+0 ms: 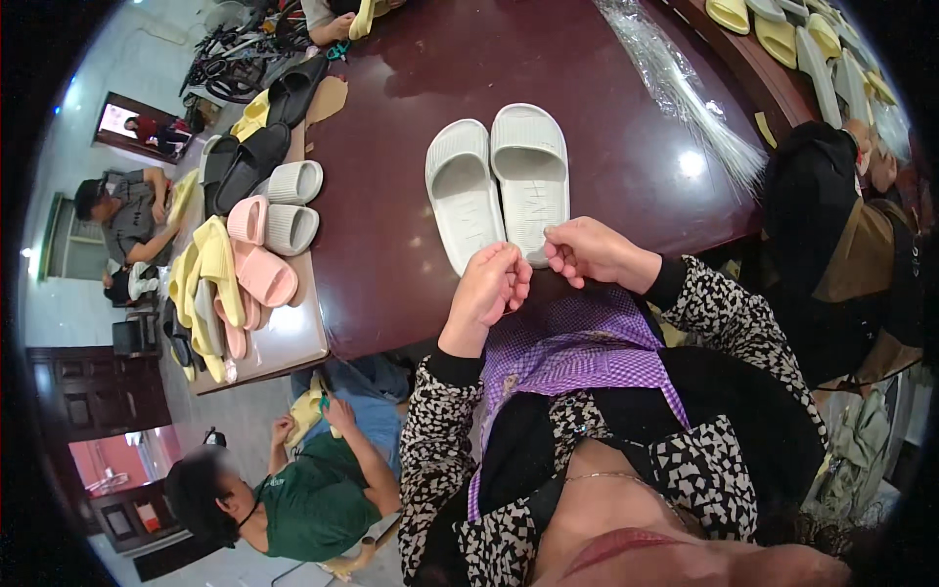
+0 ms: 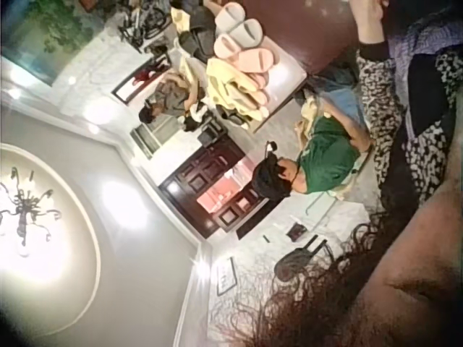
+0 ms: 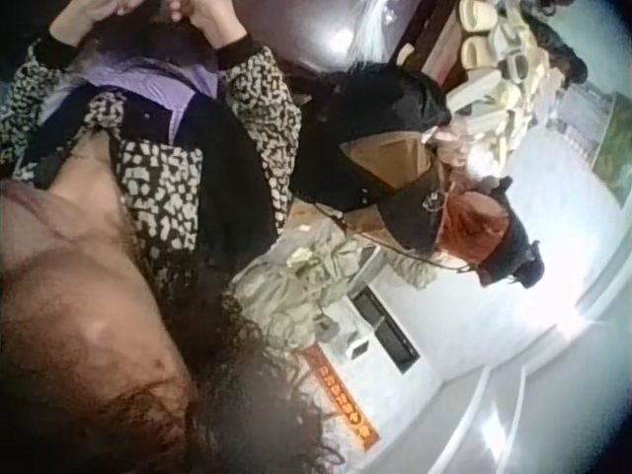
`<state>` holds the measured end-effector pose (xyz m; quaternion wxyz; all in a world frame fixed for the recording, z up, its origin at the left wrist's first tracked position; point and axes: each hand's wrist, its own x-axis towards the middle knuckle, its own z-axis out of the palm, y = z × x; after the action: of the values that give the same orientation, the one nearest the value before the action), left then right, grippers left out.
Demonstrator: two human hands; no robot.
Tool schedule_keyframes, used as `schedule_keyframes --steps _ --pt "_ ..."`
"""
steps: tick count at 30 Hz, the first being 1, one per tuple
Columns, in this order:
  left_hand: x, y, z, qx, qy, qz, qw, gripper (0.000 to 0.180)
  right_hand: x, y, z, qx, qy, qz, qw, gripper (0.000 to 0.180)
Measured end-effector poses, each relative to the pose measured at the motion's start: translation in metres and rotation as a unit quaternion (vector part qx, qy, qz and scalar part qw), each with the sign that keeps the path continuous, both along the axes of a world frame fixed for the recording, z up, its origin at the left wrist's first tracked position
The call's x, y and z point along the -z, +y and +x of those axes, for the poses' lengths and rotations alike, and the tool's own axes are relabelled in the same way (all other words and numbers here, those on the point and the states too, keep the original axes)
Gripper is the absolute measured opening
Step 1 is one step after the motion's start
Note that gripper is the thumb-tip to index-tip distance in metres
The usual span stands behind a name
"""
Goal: The person pairs slippers together by threading and securing plastic tag fasteners through them by hand.
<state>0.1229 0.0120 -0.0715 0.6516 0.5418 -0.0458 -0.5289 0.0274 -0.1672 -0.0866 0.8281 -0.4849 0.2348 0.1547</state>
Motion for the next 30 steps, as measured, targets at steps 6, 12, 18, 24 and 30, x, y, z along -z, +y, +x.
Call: schedule_keyframes --steps 6,12,18,24,30 --pt "0.000 -0.013 0.028 0.000 -0.025 0.004 1.000 0.017 -0.012 -0.015 0.030 -0.004 0.002 -0.014 1.000 0.032" --pt "-0.004 -0.040 0.055 0.016 -0.064 0.005 0.998 0.016 -0.015 -0.034 0.066 -0.017 -0.051 -0.269 0.962 0.034" --pt "0.005 -0.061 0.060 -0.014 -0.067 0.016 0.998 0.017 -0.005 -0.038 0.073 -0.013 -0.153 -0.635 0.757 0.039" --pt "0.010 -0.065 0.065 -0.047 -0.057 0.013 0.997 0.020 -0.017 -0.045 0.057 0.022 -0.169 -0.696 0.698 0.042" --pt "0.014 -0.071 0.067 -0.058 -0.054 0.002 0.997 0.020 -0.021 -0.085 0.062 0.025 -0.154 -0.709 0.688 0.043"
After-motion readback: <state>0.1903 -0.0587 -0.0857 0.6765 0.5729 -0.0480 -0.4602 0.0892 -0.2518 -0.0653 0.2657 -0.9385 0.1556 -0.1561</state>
